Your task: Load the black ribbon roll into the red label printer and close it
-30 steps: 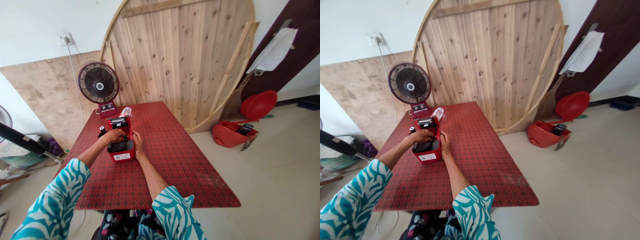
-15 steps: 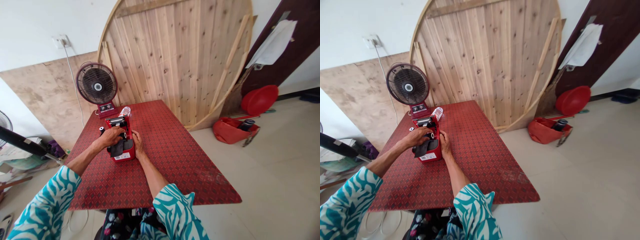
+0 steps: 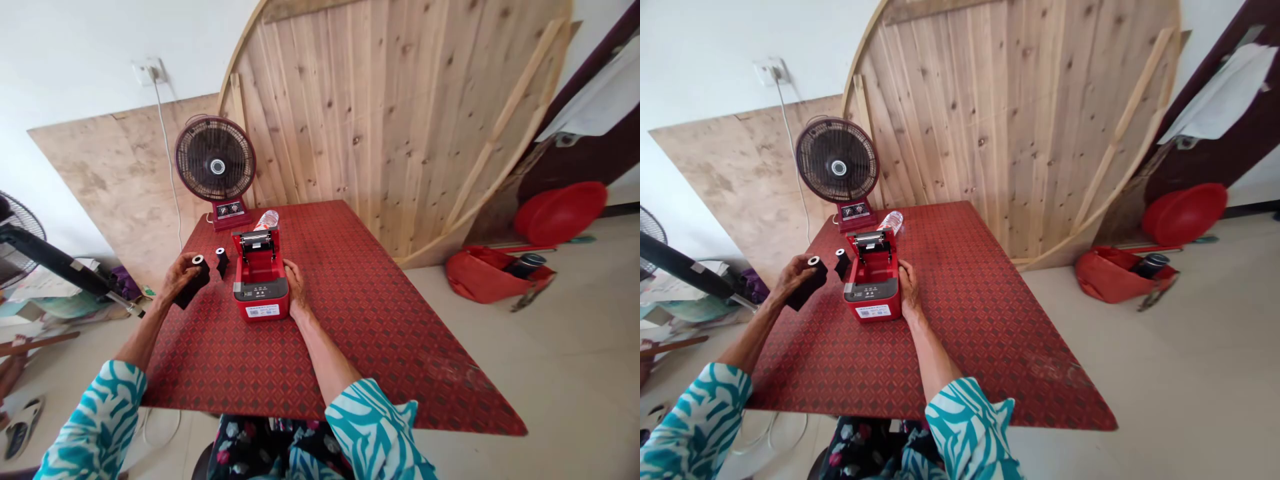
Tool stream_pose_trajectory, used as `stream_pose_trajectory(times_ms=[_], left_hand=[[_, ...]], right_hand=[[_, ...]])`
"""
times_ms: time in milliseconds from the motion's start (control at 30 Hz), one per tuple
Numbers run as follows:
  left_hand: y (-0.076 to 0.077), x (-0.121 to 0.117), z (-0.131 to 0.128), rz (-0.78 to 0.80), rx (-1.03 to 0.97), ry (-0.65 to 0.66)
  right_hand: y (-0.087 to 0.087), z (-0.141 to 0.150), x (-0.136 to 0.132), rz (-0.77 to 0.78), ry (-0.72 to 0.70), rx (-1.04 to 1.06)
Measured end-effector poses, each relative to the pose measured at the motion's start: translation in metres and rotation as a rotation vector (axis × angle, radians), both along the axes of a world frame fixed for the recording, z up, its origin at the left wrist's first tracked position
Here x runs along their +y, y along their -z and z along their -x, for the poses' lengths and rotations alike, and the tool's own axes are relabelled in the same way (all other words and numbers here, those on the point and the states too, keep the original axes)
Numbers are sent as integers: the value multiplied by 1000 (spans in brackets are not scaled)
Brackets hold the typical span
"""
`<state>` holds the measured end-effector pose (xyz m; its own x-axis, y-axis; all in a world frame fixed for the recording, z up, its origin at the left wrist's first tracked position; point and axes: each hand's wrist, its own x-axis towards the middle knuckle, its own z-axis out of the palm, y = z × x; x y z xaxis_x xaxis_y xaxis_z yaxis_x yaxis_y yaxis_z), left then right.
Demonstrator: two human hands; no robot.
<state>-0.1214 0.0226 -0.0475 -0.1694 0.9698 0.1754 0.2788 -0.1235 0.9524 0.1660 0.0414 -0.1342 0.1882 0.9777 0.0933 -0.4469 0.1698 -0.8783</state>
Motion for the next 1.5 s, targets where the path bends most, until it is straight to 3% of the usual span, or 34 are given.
stream_pose_trajectory(times_ms=[133,233,400,567,667,800,1000,1100,1200,1267,1367,1500], left_hand=[[25,13,-1,16,72,-9],[34,18,1,44,99,-20],[22,27,6,60,266,-13],[7,61,-5,121,484,-28],[5,81,-15,193,536,9],[5,88,-24,202,541,46],[-6,75,-29,150,495,6],[-24,59,-28,13,347,-10],[-47,34,-30,-113,210,71],[-61,17,-38,-110,201,137],[-71,-2,-63,-52,331,320],[-68,-7,-103,-69,670,473]], right_hand=[[-4,-1,-2,11,8,-31],[-4,-2,-3,11,8,-48],[-2,-2,-2,3,4,-60],[0,-3,-1,-18,-11,-61],[1,-2,-1,-15,-10,-60],[0,-2,-2,-7,-2,-75],[-1,-1,0,-2,-8,-70],[0,0,1,-16,0,-69],[2,0,2,-35,17,-83],[3,0,2,-43,20,-87],[3,1,3,-42,15,-86],[0,1,3,-34,19,-101]])
